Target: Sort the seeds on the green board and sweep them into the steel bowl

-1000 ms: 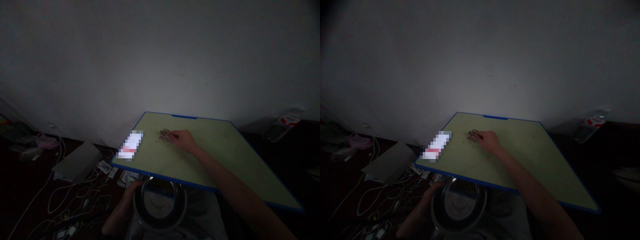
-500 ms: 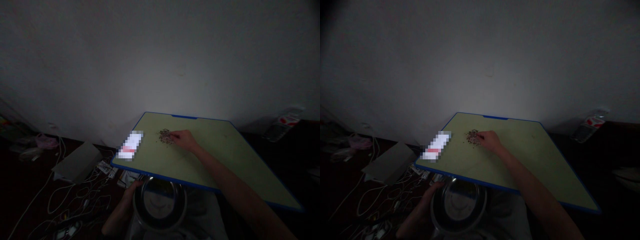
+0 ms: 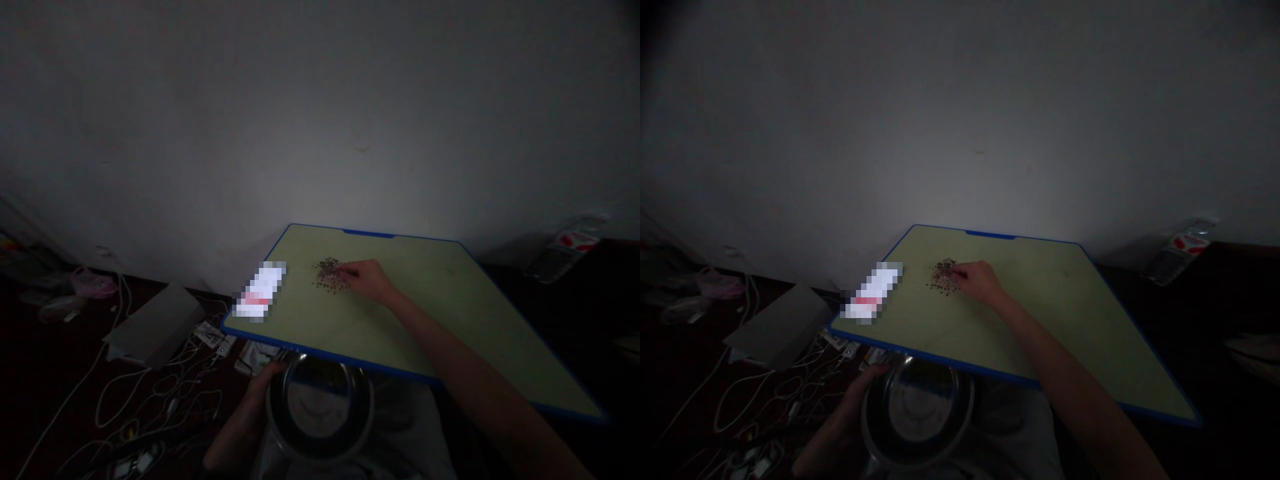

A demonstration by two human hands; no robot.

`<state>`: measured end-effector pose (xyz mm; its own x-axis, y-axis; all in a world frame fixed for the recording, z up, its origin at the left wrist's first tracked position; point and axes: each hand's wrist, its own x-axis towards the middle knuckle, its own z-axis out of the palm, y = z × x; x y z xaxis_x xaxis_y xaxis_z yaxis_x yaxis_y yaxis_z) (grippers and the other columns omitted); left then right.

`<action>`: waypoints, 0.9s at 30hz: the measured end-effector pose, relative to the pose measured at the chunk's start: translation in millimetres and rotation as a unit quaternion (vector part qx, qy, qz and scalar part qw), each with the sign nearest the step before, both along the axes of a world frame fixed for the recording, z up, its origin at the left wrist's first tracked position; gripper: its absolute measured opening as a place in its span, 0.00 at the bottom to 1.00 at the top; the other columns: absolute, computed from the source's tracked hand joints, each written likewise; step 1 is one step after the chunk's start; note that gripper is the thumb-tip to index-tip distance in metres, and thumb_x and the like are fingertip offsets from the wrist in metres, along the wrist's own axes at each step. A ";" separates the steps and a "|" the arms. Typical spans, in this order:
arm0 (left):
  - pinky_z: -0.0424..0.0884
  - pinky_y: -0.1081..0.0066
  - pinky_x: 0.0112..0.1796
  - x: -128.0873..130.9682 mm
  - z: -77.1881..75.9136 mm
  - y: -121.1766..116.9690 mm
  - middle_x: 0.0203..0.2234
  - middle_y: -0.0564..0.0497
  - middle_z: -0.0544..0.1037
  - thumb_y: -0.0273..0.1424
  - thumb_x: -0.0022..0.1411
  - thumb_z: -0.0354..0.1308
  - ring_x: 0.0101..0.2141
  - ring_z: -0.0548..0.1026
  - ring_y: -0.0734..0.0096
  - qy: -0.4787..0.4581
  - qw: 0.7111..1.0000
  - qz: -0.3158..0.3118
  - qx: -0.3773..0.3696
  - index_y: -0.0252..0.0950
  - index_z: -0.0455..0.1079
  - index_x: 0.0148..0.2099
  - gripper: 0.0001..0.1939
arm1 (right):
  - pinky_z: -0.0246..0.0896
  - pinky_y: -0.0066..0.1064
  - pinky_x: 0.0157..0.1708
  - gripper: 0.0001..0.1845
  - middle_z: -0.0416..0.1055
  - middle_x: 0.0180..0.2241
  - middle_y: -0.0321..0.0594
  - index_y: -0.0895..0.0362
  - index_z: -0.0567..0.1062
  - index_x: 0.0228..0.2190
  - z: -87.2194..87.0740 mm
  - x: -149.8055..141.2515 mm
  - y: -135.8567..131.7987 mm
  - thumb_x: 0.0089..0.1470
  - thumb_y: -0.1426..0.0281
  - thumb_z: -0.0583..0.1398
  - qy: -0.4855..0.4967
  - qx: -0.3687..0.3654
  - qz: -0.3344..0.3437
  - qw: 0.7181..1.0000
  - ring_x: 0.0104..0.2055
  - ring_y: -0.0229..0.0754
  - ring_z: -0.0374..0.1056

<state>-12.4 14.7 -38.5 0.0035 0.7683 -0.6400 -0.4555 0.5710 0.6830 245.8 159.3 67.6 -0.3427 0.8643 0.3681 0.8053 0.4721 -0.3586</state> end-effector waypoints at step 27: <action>0.72 0.69 0.29 8.0 24.0 -7.5 0.17 0.48 0.81 0.31 0.50 0.62 0.21 0.77 0.65 -0.011 0.999 0.005 -0.038 0.32 0.76 0.23 0.08 | 0.57 0.26 0.30 0.14 0.79 0.30 0.37 0.49 0.80 0.41 1.8 -4.3 -3.9 0.54 0.68 0.58 0.014 -0.018 0.018 1.000 0.28 0.38 0.70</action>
<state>-4.4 7.2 -14.5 0.0105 0.7180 -0.6959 -0.4756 0.6158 0.6282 241.4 155.4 69.4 -0.3644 0.8640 0.3475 0.7767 0.4878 -0.3984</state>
